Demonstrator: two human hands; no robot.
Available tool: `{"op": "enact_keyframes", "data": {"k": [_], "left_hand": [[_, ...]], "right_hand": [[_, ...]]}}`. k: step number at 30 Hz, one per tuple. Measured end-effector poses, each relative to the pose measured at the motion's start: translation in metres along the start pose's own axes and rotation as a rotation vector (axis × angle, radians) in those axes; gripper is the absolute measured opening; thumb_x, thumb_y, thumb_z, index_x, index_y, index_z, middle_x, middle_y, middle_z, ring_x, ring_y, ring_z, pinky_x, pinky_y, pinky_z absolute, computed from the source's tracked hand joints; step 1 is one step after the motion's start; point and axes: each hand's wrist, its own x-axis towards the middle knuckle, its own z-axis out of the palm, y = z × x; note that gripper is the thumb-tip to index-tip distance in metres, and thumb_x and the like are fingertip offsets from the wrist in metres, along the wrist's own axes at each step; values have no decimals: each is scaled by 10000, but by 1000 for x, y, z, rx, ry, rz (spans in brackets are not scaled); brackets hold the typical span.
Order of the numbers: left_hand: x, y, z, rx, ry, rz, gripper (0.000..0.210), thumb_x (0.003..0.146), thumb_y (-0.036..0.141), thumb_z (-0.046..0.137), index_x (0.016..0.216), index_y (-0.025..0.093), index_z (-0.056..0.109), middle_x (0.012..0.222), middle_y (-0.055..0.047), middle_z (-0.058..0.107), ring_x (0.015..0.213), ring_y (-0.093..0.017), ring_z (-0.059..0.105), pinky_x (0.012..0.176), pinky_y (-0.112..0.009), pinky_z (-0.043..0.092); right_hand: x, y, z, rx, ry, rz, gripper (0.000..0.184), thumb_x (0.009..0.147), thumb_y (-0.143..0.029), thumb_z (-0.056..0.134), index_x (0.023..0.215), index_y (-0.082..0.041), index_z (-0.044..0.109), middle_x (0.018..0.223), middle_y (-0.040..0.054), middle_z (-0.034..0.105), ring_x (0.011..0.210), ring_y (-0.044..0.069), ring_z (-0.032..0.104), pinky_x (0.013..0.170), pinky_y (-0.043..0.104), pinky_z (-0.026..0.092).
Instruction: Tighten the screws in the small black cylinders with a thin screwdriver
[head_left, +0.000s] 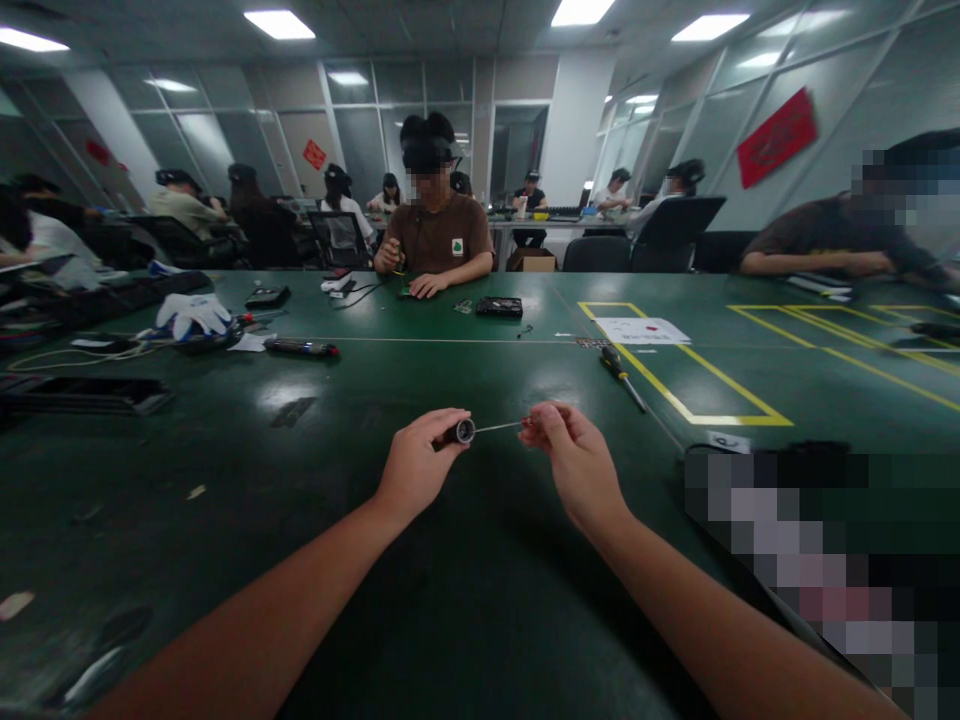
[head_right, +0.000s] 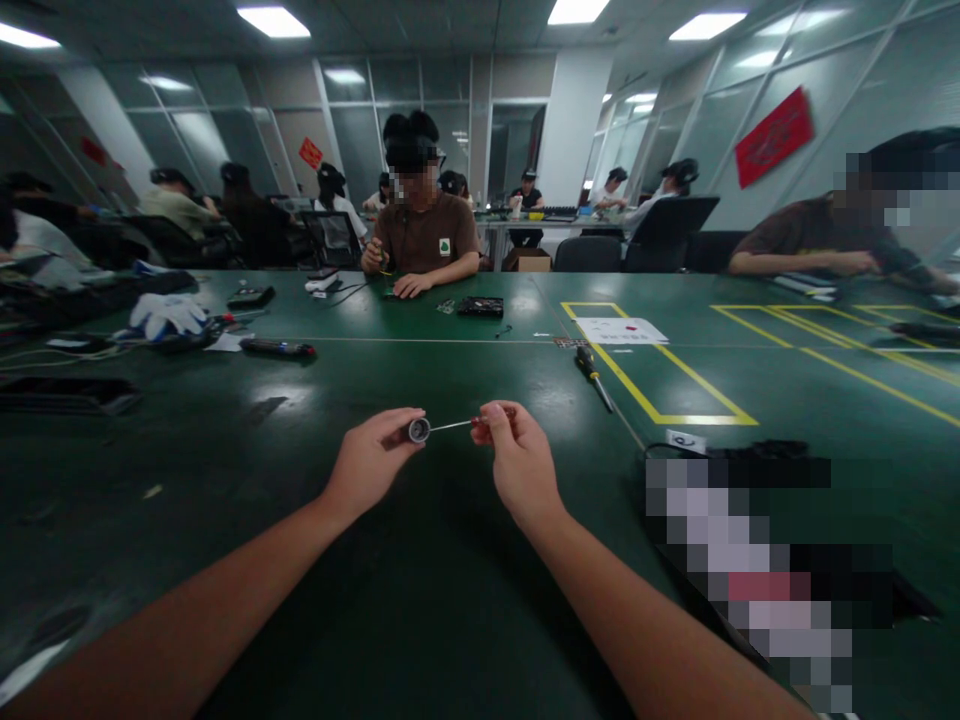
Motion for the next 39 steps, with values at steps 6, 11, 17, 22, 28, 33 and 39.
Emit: {"op": "enact_keyframes", "data": {"k": [6,11,17,22,28,33,39], "left_hand": [[1,1,-1,16,0,3,389,823,91,753,1169,266,753,1233,-28,730,1127,-203,691,1063,-412,545],[1,-2,0,9,16,-2,386,810,84,757,1154,261,756,1214,-38,731,1110,-214,695,1048,-416,547],[2,-4,2,-22,19,-6,376,804,85,757,1138,257,757,1210,-44,728,1100,-219,698,1031,-416,555],[2,-3,1,-29,26,-15,368,808,86,749,1138,246,756,1210,-50,727,1105,-220,695,1025,-413,557],[2,-4,1,-30,28,-27,364,814,109,743,1148,253,756,1221,-57,722,1108,-225,696,1021,-419,564],[1,-3,1,-28,33,-19,353,814,116,742,1142,247,757,1218,-61,724,1103,-230,698,1028,-436,563],[1,-6,2,-52,37,-26,376,814,108,741,1162,251,750,1227,-60,720,1096,-229,703,1021,-436,569]], "right_hand": [[-9,-8,1,-290,-121,-173,256,990,-450,553,1019,-217,655,860,43,734,806,203,722,786,361,564],[-16,-9,1,-448,-212,-272,209,1017,-397,526,1084,-243,649,931,42,764,885,216,756,811,357,558],[-18,-12,0,-571,-197,-349,192,1028,-364,508,1084,-251,653,922,35,780,877,217,765,797,347,550],[-19,-16,1,-597,-163,-377,197,1026,-358,508,1086,-250,661,926,36,785,859,216,762,790,337,549],[-21,-21,4,-696,-192,-422,184,1014,-325,524,1083,-238,671,965,52,778,865,216,739,802,334,543],[-22,-23,4,-692,-186,-387,195,1015,-363,521,1065,-257,677,944,50,781,846,230,737,801,357,543],[-19,-18,2,-601,-199,-304,227,1021,-405,512,1075,-258,675,932,45,788,875,238,754,803,368,543]]}}
